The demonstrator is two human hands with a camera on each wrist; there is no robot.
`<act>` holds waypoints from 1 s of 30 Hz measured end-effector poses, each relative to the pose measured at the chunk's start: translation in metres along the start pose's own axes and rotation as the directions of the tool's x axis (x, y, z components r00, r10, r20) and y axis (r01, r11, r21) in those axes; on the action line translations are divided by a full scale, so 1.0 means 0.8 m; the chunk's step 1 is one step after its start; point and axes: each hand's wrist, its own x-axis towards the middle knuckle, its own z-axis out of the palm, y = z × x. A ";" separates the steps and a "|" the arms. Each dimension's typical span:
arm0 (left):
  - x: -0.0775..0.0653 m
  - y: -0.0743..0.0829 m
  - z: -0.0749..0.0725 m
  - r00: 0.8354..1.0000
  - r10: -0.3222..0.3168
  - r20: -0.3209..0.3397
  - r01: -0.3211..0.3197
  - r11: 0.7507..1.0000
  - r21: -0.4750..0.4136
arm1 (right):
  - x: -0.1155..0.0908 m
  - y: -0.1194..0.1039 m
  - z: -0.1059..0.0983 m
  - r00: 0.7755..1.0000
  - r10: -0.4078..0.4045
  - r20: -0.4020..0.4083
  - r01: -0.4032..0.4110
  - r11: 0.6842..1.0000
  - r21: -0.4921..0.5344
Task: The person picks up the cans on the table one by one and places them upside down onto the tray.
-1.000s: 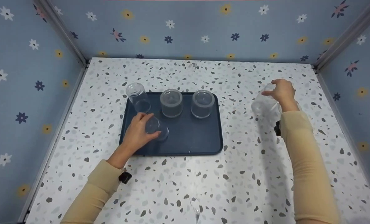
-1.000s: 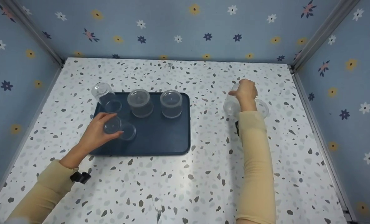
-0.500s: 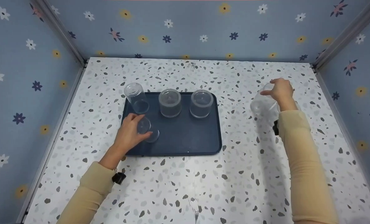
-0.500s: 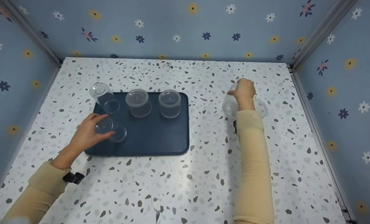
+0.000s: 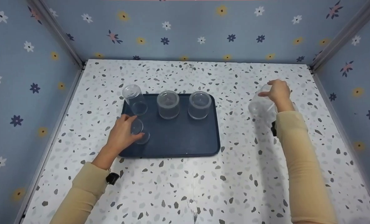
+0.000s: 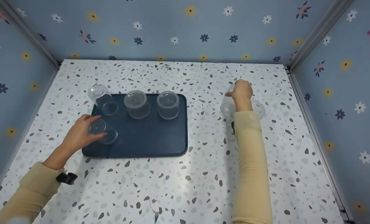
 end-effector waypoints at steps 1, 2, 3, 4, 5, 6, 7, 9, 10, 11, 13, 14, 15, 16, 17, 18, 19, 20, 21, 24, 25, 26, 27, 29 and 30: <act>0.000 -0.001 -0.001 1.000 -0.005 0.006 0.005 1.000 0.008 | 0.000 0.001 0.000 1.000 0.000 0.002 0.000 1.000 -0.001; 0.000 -0.001 -0.002 1.000 -0.008 0.012 0.008 1.000 0.015 | -0.001 0.001 0.000 1.000 -0.001 0.004 0.001 1.000 -0.005; 0.000 -0.002 -0.002 1.000 -0.012 0.019 0.012 1.000 0.022 | -0.001 0.002 0.000 1.000 -0.003 0.006 0.003 1.000 -0.010; 0.001 -0.003 -0.003 1.000 -0.015 0.025 0.014 1.000 0.028 | -0.001 0.002 0.001 1.000 -0.006 0.007 0.006 1.000 -0.016; 0.001 -0.004 -0.004 0.999 -0.019 0.032 0.018 0.999 0.034 | -0.001 0.002 0.001 1.000 -0.009 0.008 0.009 1.000 -0.020; 0.002 -0.004 -0.005 0.999 -0.022 0.037 0.020 0.999 0.037 | -0.001 0.002 0.001 1.000 -0.012 0.006 0.012 1.000 -0.023; 0.002 -0.005 -0.005 0.999 -0.024 0.043 0.023 0.999 0.042 | -0.001 0.003 0.001 1.000 -0.014 0.003 0.014 1.000 -0.026; 0.003 -0.006 -0.007 0.998 -0.031 0.052 0.028 0.998 0.050 | -0.002 0.002 0.001 1.000 -0.014 -0.002 0.014 1.000 -0.027; 0.004 -0.007 -0.008 0.998 -0.034 0.056 0.031 0.998 0.055 | -0.002 0.002 0.001 1.000 -0.013 -0.005 0.013 1.000 -0.023; 0.004 -0.007 -0.008 0.998 -0.036 0.059 0.033 0.998 0.060 | -0.002 0.001 0.002 1.000 -0.011 -0.006 0.011 1.000 -0.019; 0.005 -0.007 -0.010 0.997 -0.042 0.070 0.038 0.997 0.069 | -0.001 0.000 0.002 1.000 -0.001 -0.006 0.001 1.000 -0.004; 0.005 -0.007 -0.011 0.996 -0.047 0.078 0.042 0.997 0.071 | -0.002 0.000 0.003 1.000 0.004 -0.005 -0.004 1.000 0.005; 0.005 -0.007 -0.012 0.995 -0.053 0.087 0.047 0.996 0.073 | -0.002 -0.001 0.003 1.000 0.010 -0.003 -0.010 1.000 0.013; 0.005 -0.007 -0.013 0.994 -0.058 0.096 0.051 0.996 0.075 | -0.001 -0.001 0.004 1.000 0.013 -0.002 -0.013 1.000 0.018; 0.005 -0.007 -0.014 0.992 -0.064 0.105 0.056 0.996 0.076 | -0.001 -0.001 0.004 1.000 0.017 -0.001 -0.016 1.000 0.022; 0.006 -0.007 -0.015 0.991 -0.070 0.117 0.062 0.995 0.076 | -0.001 -0.001 0.005 1.000 0.022 0.000 -0.022 0.999 0.027; 0.006 -0.007 -0.017 0.989 -0.077 0.128 0.067 0.995 0.076 | 0.000 -0.001 0.005 1.000 0.026 0.001 -0.026 0.999 0.029; 0.006 -0.007 -0.018 0.987 -0.081 0.137 0.071 0.995 0.075 | 0.000 -0.001 0.005 1.000 0.028 0.003 -0.028 0.999 0.029; 0.006 -0.006 -0.019 0.986 -0.084 0.147 0.074 0.995 0.073 | 0.000 -0.001 0.005 1.000 0.030 0.004 -0.031 0.999 0.031; 0.006 -0.007 -0.021 0.981 -0.080 0.175 0.070 0.995 0.068 | 0.001 -0.001 0.004 1.000 0.029 0.009 -0.030 0.999 0.034; 0.006 -0.007 -0.022 0.980 -0.078 0.183 0.067 0.996 0.067 | 0.002 -0.001 0.003 1.000 0.025 0.009 -0.025 0.999 0.033; 0.006 -0.007 -0.023 0.979 -0.076 0.191 0.064 0.996 0.069 | 0.002 -0.001 0.003 1.000 0.020 0.009 -0.020 0.999 0.033; 0.007 -0.007 -0.024 0.977 -0.075 0.199 0.062 0.996 0.070 | 0.002 0.000 0.002 1.000 0.016 0.009 -0.016 0.999 0.034; 0.007 -0.006 -0.026 0.975 -0.072 0.210 0.057 0.995 0.077 | 0.001 0.000 0.002 1.000 0.007 0.006 -0.007 1.000 0.026; 0.007 -0.005 -0.026 0.974 -0.073 0.216 0.057 0.995 0.080 | 0.001 0.000 0.002 1.000 0.000 -0.001 0.000 1.000 0.016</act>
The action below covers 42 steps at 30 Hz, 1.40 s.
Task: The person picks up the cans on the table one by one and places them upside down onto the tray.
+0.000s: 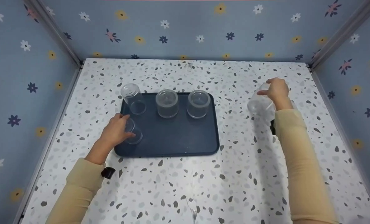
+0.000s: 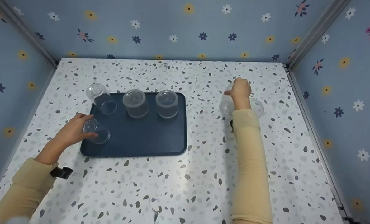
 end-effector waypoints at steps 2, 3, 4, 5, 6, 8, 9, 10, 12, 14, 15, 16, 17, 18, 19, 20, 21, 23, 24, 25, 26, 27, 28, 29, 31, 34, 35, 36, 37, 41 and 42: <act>0.000 0.001 -0.001 1.000 -0.003 0.010 0.002 1.000 0.008 | -0.001 0.000 0.001 1.000 -0.013 -0.013 0.012 1.000 -0.025; 0.000 0.001 -0.001 1.000 -0.004 0.013 0.004 1.000 0.009 | -0.001 0.000 0.001 1.000 -0.016 -0.020 0.016 0.999 -0.034; 0.001 0.002 -0.001 1.000 -0.004 0.014 0.004 1.000 0.011 | -0.002 0.000 0.001 0.999 -0.020 -0.026 0.019 0.999 -0.043; 0.001 0.002 -0.001 1.000 -0.006 0.018 0.005 1.000 0.010 | -0.002 0.000 0.002 0.999 -0.024 -0.032 0.023 0.998 -0.053; 0.001 0.001 -0.001 1.000 -0.008 0.019 0.008 1.000 0.011 | -0.002 0.000 0.002 0.999 -0.022 -0.035 0.020 0.999 -0.048; 0.001 0.001 -0.002 1.000 -0.009 0.020 0.008 1.000 0.010 | -0.003 -0.001 0.002 0.999 -0.019 -0.035 0.018 0.999 -0.044; 0.001 0.000 -0.002 1.000 -0.009 0.022 0.009 1.000 0.009 | -0.002 -0.001 0.002 0.999 -0.018 -0.034 0.016 0.999 -0.042; 0.002 0.000 -0.002 1.000 -0.010 0.022 0.010 1.000 0.009 | -0.002 -0.001 0.002 0.999 -0.017 -0.033 0.016 0.999 -0.040; 0.002 0.000 -0.002 1.000 -0.013 0.020 0.013 1.000 0.011 | -0.003 -0.001 0.002 0.999 -0.015 -0.032 0.014 0.999 -0.038; 0.002 0.001 -0.003 1.000 -0.009 0.013 0.009 1.000 0.014 | -0.003 -0.003 0.002 0.999 -0.015 -0.033 0.014 0.999 -0.037; 0.001 0.002 -0.004 1.000 -0.007 0.008 0.007 1.000 0.015 | -0.002 -0.003 0.002 0.999 -0.016 -0.035 0.014 0.999 -0.036; 0.001 0.003 -0.005 1.000 -0.002 0.001 0.002 1.000 0.017 | -0.002 -0.003 0.002 0.999 -0.016 -0.035 0.015 0.999 -0.034; 0.001 0.004 -0.006 1.000 0.004 -0.009 -0.003 1.000 0.017 | -0.003 -0.003 0.002 0.999 -0.016 -0.037 0.015 0.999 -0.032; 0.001 0.005 -0.007 1.000 0.010 -0.016 -0.010 1.000 0.016 | -0.002 -0.003 0.002 0.999 -0.018 -0.037 0.017 0.999 -0.028; 0.001 0.007 -0.008 1.000 0.017 -0.025 -0.016 1.000 0.012 | -0.002 -0.003 0.001 0.999 -0.019 -0.037 0.018 0.999 -0.027; 0.001 0.008 -0.009 0.999 0.023 -0.035 -0.022 1.000 0.012 | -0.003 -0.002 0.001 0.999 -0.022 -0.038 0.021 0.999 -0.028; 0.001 0.010 -0.010 0.999 0.026 -0.044 -0.026 1.000 0.009 | -0.003 -0.001 0.001 0.999 -0.025 -0.038 0.024 0.999 -0.031; 0.001 0.012 -0.011 0.998 0.030 -0.057 -0.030 1.000 0.003 | -0.004 0.000 0.002 0.999 -0.030 -0.035 0.029 0.999 -0.033; 0.001 0.013 -0.011 0.998 0.031 -0.061 -0.031 1.000 -0.001 | -0.004 0.001 0.002 0.999 -0.033 -0.034 0.032 0.999 -0.036; 0.001 0.014 -0.011 0.997 0.032 -0.067 -0.032 0.999 -0.004 | -0.005 0.002 0.002 0.999 -0.037 -0.035 0.035 0.999 -0.041; 0.000 0.015 -0.011 0.997 0.033 -0.073 -0.034 0.999 -0.005 | -0.006 0.002 0.002 0.998 -0.042 -0.039 0.040 0.998 -0.045; 0.000 0.016 -0.011 0.997 0.033 -0.076 -0.034 0.999 -0.010 | -0.006 0.003 0.002 0.998 -0.048 -0.043 0.046 0.998 -0.047; 0.000 0.017 -0.011 0.996 0.034 -0.081 -0.035 0.999 -0.013 | -0.006 0.003 0.002 0.997 -0.057 -0.049 0.054 0.997 -0.047; 0.000 0.019 -0.012 0.996 0.037 -0.087 -0.039 0.999 -0.018 | -0.007 0.003 0.002 0.996 -0.066 -0.056 0.064 0.997 -0.050; -0.001 0.021 -0.012 0.994 0.043 -0.099 -0.046 0.999 -0.026 | -0.008 0.004 0.003 0.994 -0.087 -0.072 0.083 0.995 -0.054; -0.003 0.025 -0.012 0.992 0.048 -0.119 -0.053 0.998 -0.033 | -0.011 0.004 0.004 0.990 -0.110 -0.086 0.106 0.993 -0.052; -0.004 0.026 -0.012 0.991 0.051 -0.125 -0.055 0.998 -0.035 | -0.012 0.005 0.005 0.989 -0.116 -0.090 0.112 0.993 -0.050; -0.004 0.027 -0.012 0.990 0.051 -0.134 -0.057 0.998 -0.038 | -0.013 0.005 0.005 0.988 -0.120 -0.095 0.116 0.992 -0.045; -0.004 0.029 -0.011 0.988 0.058 -0.144 -0.064 0.997 -0.040 | -0.015 0.005 0.005 0.987 -0.124 -0.100 0.121 0.992 -0.038; -0.004 0.033 -0.007 0.975 0.094 -0.201 -0.107 0.993 -0.056 | -0.022 0.008 0.006 0.978 -0.159 -0.134 0.159 0.987 -0.012; -0.003 0.034 -0.005 0.970 0.105 -0.219 -0.122 0.991 -0.063 | -0.025 0.008 0.006 0.976 -0.165 -0.144 0.167 0.986 0.000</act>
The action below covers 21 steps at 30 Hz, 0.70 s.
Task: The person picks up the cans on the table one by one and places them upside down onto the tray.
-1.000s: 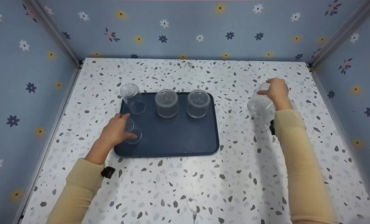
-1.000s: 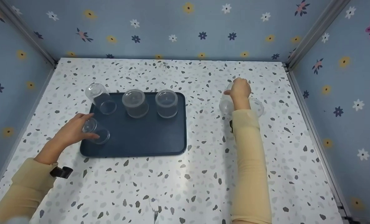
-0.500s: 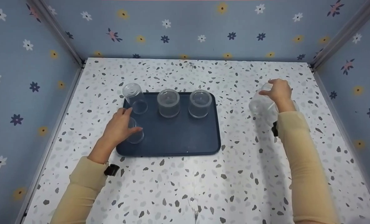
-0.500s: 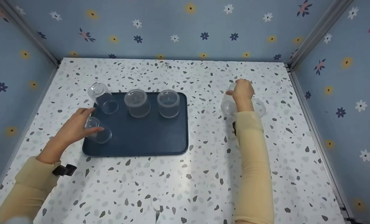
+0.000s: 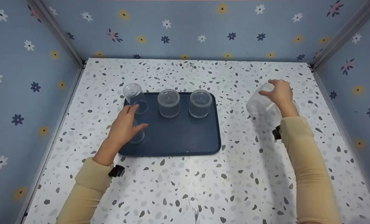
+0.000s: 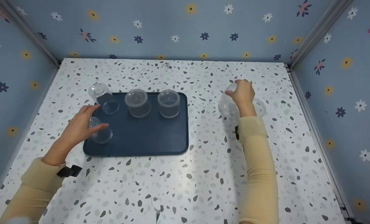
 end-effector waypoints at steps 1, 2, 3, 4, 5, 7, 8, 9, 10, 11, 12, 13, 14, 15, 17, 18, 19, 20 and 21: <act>0.000 0.001 0.002 1.000 0.012 -0.017 -0.012 1.000 -0.011 | -0.003 0.000 0.000 1.000 -0.008 -0.009 0.008 1.000 0.013; 0.000 0.001 0.004 0.999 0.020 -0.034 -0.021 1.000 -0.021 | -0.005 0.000 -0.001 1.000 -0.017 -0.019 0.017 1.000 0.023; 0.000 0.001 0.006 0.998 0.029 -0.051 -0.030 0.999 -0.031 | -0.007 0.000 -0.001 0.999 -0.025 -0.028 0.026 0.999 0.035; 0.001 0.001 0.008 0.997 0.036 -0.068 -0.039 0.998 -0.041 | -0.009 0.000 0.000 0.999 -0.032 -0.036 0.034 0.998 0.046; 0.000 0.001 0.010 0.995 0.042 -0.087 -0.046 0.998 -0.049 | -0.012 -0.001 0.000 0.998 -0.038 -0.046 0.041 0.998 0.056; 0.000 0.002 0.012 0.991 0.048 -0.125 -0.057 0.996 -0.062 | -0.016 -0.002 0.000 0.996 -0.056 -0.063 0.060 0.996 0.069; 0.000 0.003 0.014 0.988 0.051 -0.145 -0.062 0.996 -0.069 | -0.018 -0.002 0.000 0.995 -0.065 -0.073 0.071 0.995 0.074; 0.001 0.004 0.015 0.985 0.055 -0.166 -0.068 0.995 -0.077 | -0.020 -0.003 0.001 0.994 -0.072 -0.083 0.079 0.994 0.081; 0.001 0.005 0.016 0.980 0.058 -0.189 -0.075 0.994 -0.084 | -0.023 -0.004 0.001 0.993 -0.076 -0.090 0.084 0.993 0.086; 0.002 0.006 0.017 0.975 0.060 -0.212 -0.081 0.993 -0.090 | -0.025 -0.005 0.001 0.992 -0.081 -0.098 0.090 0.992 0.092; 0.002 0.007 0.019 0.970 0.064 -0.234 -0.089 0.991 -0.097 | -0.028 -0.006 0.001 0.991 -0.084 -0.105 0.094 0.991 0.099; 0.003 0.008 0.020 0.964 0.069 -0.257 -0.098 0.990 -0.105 | -0.030 -0.007 0.002 0.990 -0.086 -0.110 0.098 0.989 0.106; 0.003 0.009 0.021 0.958 0.074 -0.278 -0.109 0.988 -0.113 | -0.033 -0.008 0.002 0.989 -0.092 -0.117 0.105 0.988 0.116; 0.004 0.010 0.023 0.951 0.078 -0.300 -0.118 0.986 -0.115 | -0.036 -0.009 0.003 0.988 -0.097 -0.122 0.112 0.986 0.124; 0.004 0.012 0.025 0.937 0.085 -0.338 -0.132 0.984 -0.117 | -0.042 -0.011 0.006 0.983 -0.121 -0.139 0.140 0.981 0.137; 0.005 0.013 0.027 0.931 0.089 -0.355 -0.139 0.983 -0.118 | -0.045 -0.012 0.007 0.980 -0.133 -0.148 0.154 0.978 0.143; 0.004 0.014 0.028 0.925 0.090 -0.370 -0.144 0.982 -0.123 | -0.048 -0.013 0.009 0.976 -0.148 -0.162 0.172 0.974 0.147; 0.005 0.015 0.030 0.919 0.090 -0.384 -0.147 0.982 -0.121 | -0.051 -0.014 0.010 0.970 -0.163 -0.177 0.191 0.970 0.151; 0.005 0.016 0.031 0.913 0.090 -0.398 -0.150 0.981 -0.122 | -0.054 -0.015 0.012 0.965 -0.174 -0.194 0.205 0.966 0.154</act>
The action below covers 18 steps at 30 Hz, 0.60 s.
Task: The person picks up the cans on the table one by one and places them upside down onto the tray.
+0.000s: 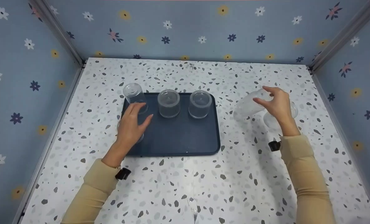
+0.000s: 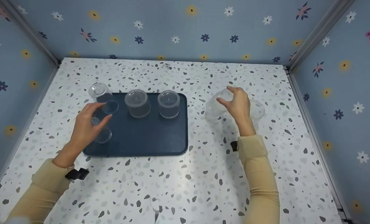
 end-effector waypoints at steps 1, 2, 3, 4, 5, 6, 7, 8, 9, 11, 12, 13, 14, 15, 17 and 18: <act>-0.001 0.001 0.001 1.000 0.003 -0.013 -0.003 1.000 -0.008 | -0.003 -0.001 0.001 1.000 -0.014 -0.015 0.015 1.000 0.009; -0.001 0.002 0.003 1.000 0.007 -0.025 -0.007 1.000 -0.021 | -0.006 -0.003 0.002 0.999 -0.026 -0.031 0.027 0.999 0.020; -0.001 0.002 0.004 0.999 0.012 -0.036 -0.013 0.999 -0.033 | -0.008 -0.004 0.004 0.998 -0.037 -0.045 0.038 0.999 0.030; -0.002 0.003 0.006 0.999 0.018 -0.045 -0.020 0.999 -0.046 | -0.011 -0.006 0.005 0.997 -0.050 -0.061 0.052 0.998 0.041; -0.002 0.004 0.008 0.998 0.027 -0.054 -0.030 0.998 -0.057 | -0.013 -0.007 0.006 0.995 -0.061 -0.076 0.065 0.996 0.053; -0.002 0.005 0.009 0.998 0.034 -0.060 -0.039 0.996 -0.078 | -0.015 -0.009 0.007 0.994 -0.071 -0.088 0.077 0.995 0.069; -0.003 0.006 0.011 0.997 0.039 -0.063 -0.045 0.994 -0.095 | -0.016 -0.011 0.008 0.992 -0.078 -0.099 0.087 0.993 0.085; -0.003 0.007 0.013 0.997 0.045 -0.066 -0.052 0.993 -0.108 | -0.018 -0.013 0.009 0.990 -0.085 -0.109 0.096 0.990 0.104; -0.003 0.008 0.015 0.996 0.051 -0.067 -0.058 0.991 -0.119 | -0.019 -0.014 0.010 0.989 -0.091 -0.117 0.105 0.987 0.119; -0.004 0.009 0.018 0.996 0.055 -0.071 -0.065 0.987 -0.144 | -0.022 -0.018 0.012 0.986 -0.099 -0.131 0.118 0.982 0.147; -0.005 0.009 0.020 0.996 0.055 -0.075 -0.066 0.985 -0.156 | -0.023 -0.019 0.013 0.986 -0.101 -0.134 0.123 0.980 0.160; -0.006 0.009 0.022 0.995 0.055 -0.077 -0.067 0.985 -0.161 | -0.024 -0.020 0.014 0.985 -0.105 -0.139 0.127 0.977 0.168; -0.006 0.010 0.024 0.995 0.058 -0.080 -0.071 0.983 -0.169 | -0.026 -0.022 0.015 0.984 -0.107 -0.141 0.132 0.975 0.177; -0.006 0.010 0.026 0.995 0.059 -0.085 -0.073 0.981 -0.180 | -0.027 -0.023 0.016 0.984 -0.109 -0.142 0.134 0.974 0.185; -0.007 0.010 0.029 0.994 0.062 -0.096 -0.080 0.977 -0.197 | -0.030 -0.026 0.018 0.984 -0.108 -0.141 0.136 0.969 0.205; -0.008 0.010 0.030 0.993 0.063 -0.101 -0.083 0.975 -0.207 | -0.031 -0.028 0.019 0.985 -0.104 -0.139 0.133 0.967 0.218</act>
